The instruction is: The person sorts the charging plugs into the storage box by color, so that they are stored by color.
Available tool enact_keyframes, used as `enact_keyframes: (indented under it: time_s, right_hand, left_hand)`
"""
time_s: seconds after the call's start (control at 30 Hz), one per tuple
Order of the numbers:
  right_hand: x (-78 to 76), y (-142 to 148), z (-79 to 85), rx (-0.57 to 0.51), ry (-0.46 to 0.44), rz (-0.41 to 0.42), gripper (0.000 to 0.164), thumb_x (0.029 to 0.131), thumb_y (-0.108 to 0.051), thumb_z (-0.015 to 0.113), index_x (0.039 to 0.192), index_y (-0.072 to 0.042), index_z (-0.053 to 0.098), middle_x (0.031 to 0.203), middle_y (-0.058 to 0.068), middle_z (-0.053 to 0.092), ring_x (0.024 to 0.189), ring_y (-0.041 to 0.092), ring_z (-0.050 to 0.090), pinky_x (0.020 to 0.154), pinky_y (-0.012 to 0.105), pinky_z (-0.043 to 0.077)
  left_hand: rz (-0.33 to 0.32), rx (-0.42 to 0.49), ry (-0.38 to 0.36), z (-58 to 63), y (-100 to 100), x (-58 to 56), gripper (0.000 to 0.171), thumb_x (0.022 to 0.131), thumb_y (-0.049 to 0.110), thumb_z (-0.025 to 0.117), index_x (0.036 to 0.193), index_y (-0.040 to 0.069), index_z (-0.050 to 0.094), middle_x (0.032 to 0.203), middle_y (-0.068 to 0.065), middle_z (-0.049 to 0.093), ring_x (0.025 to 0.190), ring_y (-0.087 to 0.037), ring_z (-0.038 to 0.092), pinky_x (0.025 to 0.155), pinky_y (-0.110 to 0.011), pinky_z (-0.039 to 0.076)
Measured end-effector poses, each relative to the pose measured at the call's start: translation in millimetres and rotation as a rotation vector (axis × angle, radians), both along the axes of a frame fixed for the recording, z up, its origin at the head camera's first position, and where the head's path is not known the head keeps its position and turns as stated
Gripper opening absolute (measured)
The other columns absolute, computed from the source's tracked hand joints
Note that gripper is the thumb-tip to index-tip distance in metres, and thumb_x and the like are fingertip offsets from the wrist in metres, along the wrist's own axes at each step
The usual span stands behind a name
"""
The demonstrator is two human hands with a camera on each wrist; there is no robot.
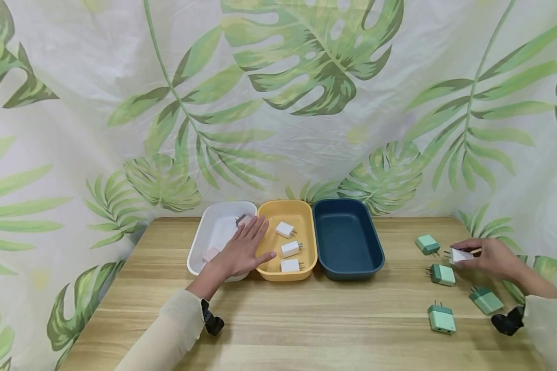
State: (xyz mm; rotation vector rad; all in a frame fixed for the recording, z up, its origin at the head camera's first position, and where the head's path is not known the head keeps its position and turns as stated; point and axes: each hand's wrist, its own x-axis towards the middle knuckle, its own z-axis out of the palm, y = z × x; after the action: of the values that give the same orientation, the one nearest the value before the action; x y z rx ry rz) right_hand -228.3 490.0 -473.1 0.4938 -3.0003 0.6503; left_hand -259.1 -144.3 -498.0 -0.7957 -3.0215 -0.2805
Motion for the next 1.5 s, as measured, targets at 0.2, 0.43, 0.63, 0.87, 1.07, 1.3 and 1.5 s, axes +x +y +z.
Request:
enact_keyframes:
  time_s: [0.2, 0.43, 0.63, 0.87, 1.07, 1.3, 1.5]
  right_hand:
    - [-2.3, -10, 11.5, 0.0, 0.042, 0.033, 0.036, 0.083, -0.004, 0.088, 0.116, 0.006, 0.077, 0.105, 0.02, 0.078, 0.082, -0.012, 0.058, 0.065, 0.021, 0.056]
    - [-4.4, -26, 22.3, 0.016, 0.103, 0.081, 0.038, 0.081, -0.01, 0.092, 0.116, -0.002, 0.081, 0.111, 0.016, 0.078, 0.085, -0.009, 0.062, 0.068, 0.022, 0.057]
    - [-6.6, -38, 28.2, -0.009, 0.159, 0.15, 0.038, 0.078, -0.009, 0.094, 0.114, -0.006, 0.082, 0.11, 0.013, 0.078, 0.085, -0.006, 0.064, 0.068, 0.017, 0.056]
    - [-10.2, -60, 37.4, 0.012, 0.187, 0.185, 0.04, 0.078, -0.011, 0.094, 0.115, -0.008, 0.082, 0.111, 0.01, 0.079, 0.087, -0.005, 0.064, 0.071, 0.021, 0.058]
    - [-14.7, -79, 46.5, 0.003, 0.206, 0.223, 0.041, 0.077, -0.011, 0.095, 0.116, -0.007, 0.082, 0.111, 0.011, 0.079, 0.087, -0.003, 0.064, 0.069, 0.023, 0.057]
    - [-21.2, -100, 51.0, -0.027, 0.254, 0.302, 0.041, 0.075, -0.007, 0.095, 0.114, -0.006, 0.082, 0.109, 0.01, 0.08, 0.084, -0.001, 0.067, 0.067, 0.022, 0.057]
    - [-21.4, -120, 54.3, 0.007, 0.258, 0.31, 0.041, 0.078, -0.014, 0.094, 0.117, -0.011, 0.082, 0.113, 0.009, 0.079, 0.083, 0.012, 0.074, 0.061, 0.023, 0.054]
  left_hand:
    - [-0.001, -0.01, 0.01, 0.8, 0, 0.6, 0.096, 0.105, 0.07, 0.042, 0.171, 0.006, 0.013, 0.178, -0.015, 0.009, 0.164, -0.036, 0.008, 0.13, -0.058, 0.014]
    - [0.001, -0.01, 0.018, -0.5, 0, 0.2, 0.095, 0.105, 0.069, 0.042, 0.171, 0.007, 0.014, 0.178, -0.015, 0.011, 0.164, -0.036, 0.008, 0.13, -0.058, 0.015]
    - [0.001, -0.012, 0.017, 0.6, 0, 0.8, 0.096, 0.104, 0.07, 0.042, 0.171, 0.007, 0.014, 0.178, -0.015, 0.01, 0.164, -0.035, 0.008, 0.13, -0.058, 0.015]
    - [-0.001, -0.026, 0.004, 0.2, 0, -0.4, 0.097, 0.104, 0.071, 0.04, 0.171, 0.008, 0.011, 0.178, -0.015, 0.008, 0.165, -0.034, 0.006, 0.131, -0.057, 0.014]
    - [0.0, -0.025, 0.007, 0.3, 0, -0.1, 0.097, 0.104, 0.071, 0.04, 0.171, 0.008, 0.01, 0.178, -0.015, 0.008, 0.165, -0.034, 0.005, 0.13, -0.058, 0.013]
    - [0.001, -0.021, 0.011, -1.3, 0, -0.2, 0.097, 0.104, 0.071, 0.04, 0.171, 0.008, 0.01, 0.178, -0.015, 0.008, 0.165, -0.034, 0.005, 0.131, -0.058, 0.013]
    - [-0.004, -0.017, 0.022, 0.0, 0, 0.1, 0.097, 0.104, 0.071, 0.041, 0.171, 0.006, 0.013, 0.178, -0.016, 0.01, 0.165, -0.035, 0.007, 0.13, -0.058, 0.013]
